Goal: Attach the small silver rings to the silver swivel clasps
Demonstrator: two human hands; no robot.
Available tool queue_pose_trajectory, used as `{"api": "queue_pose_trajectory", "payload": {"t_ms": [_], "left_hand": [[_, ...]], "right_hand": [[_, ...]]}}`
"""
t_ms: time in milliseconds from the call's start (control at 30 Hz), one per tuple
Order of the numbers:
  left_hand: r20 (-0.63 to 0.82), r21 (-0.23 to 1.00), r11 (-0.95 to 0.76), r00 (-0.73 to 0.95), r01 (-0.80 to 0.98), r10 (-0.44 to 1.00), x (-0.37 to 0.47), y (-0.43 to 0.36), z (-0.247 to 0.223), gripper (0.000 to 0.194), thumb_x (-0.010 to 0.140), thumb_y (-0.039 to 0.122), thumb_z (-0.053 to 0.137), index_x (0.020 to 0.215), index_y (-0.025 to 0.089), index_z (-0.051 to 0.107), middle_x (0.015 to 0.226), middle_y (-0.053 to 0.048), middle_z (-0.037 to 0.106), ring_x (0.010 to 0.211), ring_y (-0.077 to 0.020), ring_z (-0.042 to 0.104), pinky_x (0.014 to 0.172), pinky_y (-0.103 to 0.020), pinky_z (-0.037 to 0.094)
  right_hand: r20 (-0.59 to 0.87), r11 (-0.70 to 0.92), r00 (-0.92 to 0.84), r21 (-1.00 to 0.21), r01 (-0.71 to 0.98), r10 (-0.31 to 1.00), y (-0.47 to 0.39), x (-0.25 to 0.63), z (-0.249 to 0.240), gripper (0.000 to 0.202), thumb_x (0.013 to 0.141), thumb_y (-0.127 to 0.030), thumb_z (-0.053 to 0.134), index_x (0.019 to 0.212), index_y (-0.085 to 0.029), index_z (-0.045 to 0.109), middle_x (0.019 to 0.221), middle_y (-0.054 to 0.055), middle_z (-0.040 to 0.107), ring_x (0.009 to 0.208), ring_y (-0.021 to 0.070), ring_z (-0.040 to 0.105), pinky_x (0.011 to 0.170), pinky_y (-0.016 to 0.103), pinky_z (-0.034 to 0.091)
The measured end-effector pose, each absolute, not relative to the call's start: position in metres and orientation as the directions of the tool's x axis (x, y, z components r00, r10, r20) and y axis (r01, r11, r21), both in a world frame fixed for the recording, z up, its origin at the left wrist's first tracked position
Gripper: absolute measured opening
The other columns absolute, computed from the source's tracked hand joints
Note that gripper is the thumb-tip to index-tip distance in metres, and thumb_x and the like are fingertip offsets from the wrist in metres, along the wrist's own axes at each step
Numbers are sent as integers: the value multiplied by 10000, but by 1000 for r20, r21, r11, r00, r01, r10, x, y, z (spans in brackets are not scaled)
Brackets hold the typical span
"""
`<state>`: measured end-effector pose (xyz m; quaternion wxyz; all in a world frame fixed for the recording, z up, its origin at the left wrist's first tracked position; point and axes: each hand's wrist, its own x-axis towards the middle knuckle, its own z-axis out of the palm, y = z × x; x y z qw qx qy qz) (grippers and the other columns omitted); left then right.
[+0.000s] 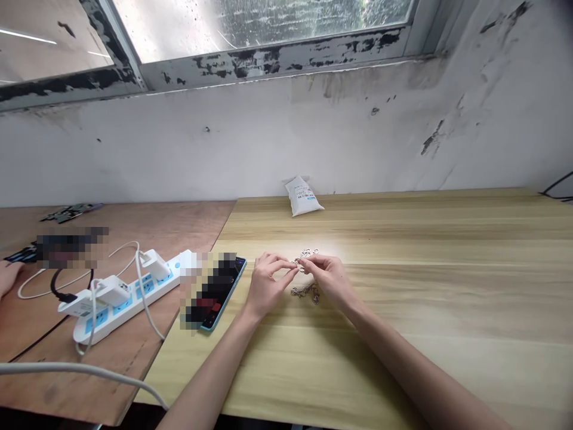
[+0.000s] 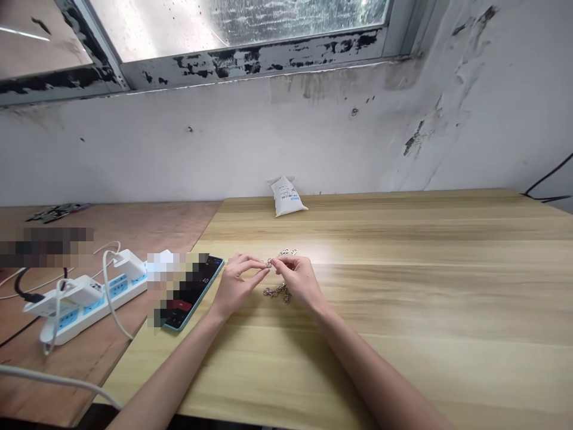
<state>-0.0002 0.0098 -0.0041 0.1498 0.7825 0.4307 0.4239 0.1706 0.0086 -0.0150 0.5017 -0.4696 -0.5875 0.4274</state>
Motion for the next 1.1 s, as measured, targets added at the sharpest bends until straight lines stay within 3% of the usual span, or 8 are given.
{"api": "queue_pose_trajectory", "payload": {"t_ms": [200,333,467,667,767,900,1000,1100], "left_hand": [[460,615,-489,222,619,860,-7,14,-4,76,842,230,652,816,223,723,869,-14,693,928,-204,592,875,-349,386],[436,633,-456,199,625,878,-7,15,-7,81,835,239,650,805,223,723,877,-22,695,939,-215,597,879,-359,390],[387,753,-414,166,512,907,-7,17,-7,76,807,263,675,783,214,727,877,-30,695,937,-211,615,876,-342,424],[297,892,-319,115,320,948,-7,22,-8,145,790,322,692,747,190,732,856,-46,698,866,-191,642,861,-308,463],[287,905,-308,112,293,951,-7,22,-7,151,783,325,697,746,183,735,845,-49,696,854,-186,642,860,-302,469],[291,904,-314,121,291,949,-6,20,-6,141,768,322,712,760,185,743,866,-54,693,875,-186,640,877,-304,467],[289,912,-312,123,267,949,-6,20,-7,136,760,320,720,758,185,741,874,-50,685,877,-180,638,884,-302,465],[285,919,-307,122,248,951,-6,20,-7,134,753,320,729,761,187,742,876,-48,681,876,-176,638,887,-303,469]], "right_hand": [[438,447,-163,-692,567,884,23,184,-26,266,901,-361,540,875,-216,762,751,47,673,631,156,566,592,275,397],[403,450,-248,-556,699,881,29,199,-25,249,925,-312,521,948,-233,756,772,32,656,636,143,570,606,263,389],[340,460,-332,-431,776,880,27,207,-22,228,922,-324,545,1021,-247,736,837,26,657,662,135,586,603,250,381],[305,548,-507,-62,834,806,24,191,-14,221,908,-237,557,780,-183,729,796,53,665,751,169,593,686,291,355],[302,542,-520,11,840,799,24,185,-11,244,875,-136,528,689,-148,684,738,63,674,744,173,594,710,308,349],[340,501,-441,-108,859,830,24,187,-14,207,822,-103,547,672,-158,679,726,55,672,697,158,584,683,287,364],[390,433,-287,-366,824,875,23,192,-16,149,789,-126,584,706,-184,693,734,33,668,661,145,573,621,259,377],[389,420,-200,-638,645,899,20,196,-15,126,770,-132,572,759,-196,680,666,-3,652,593,127,556,593,244,410]]}}
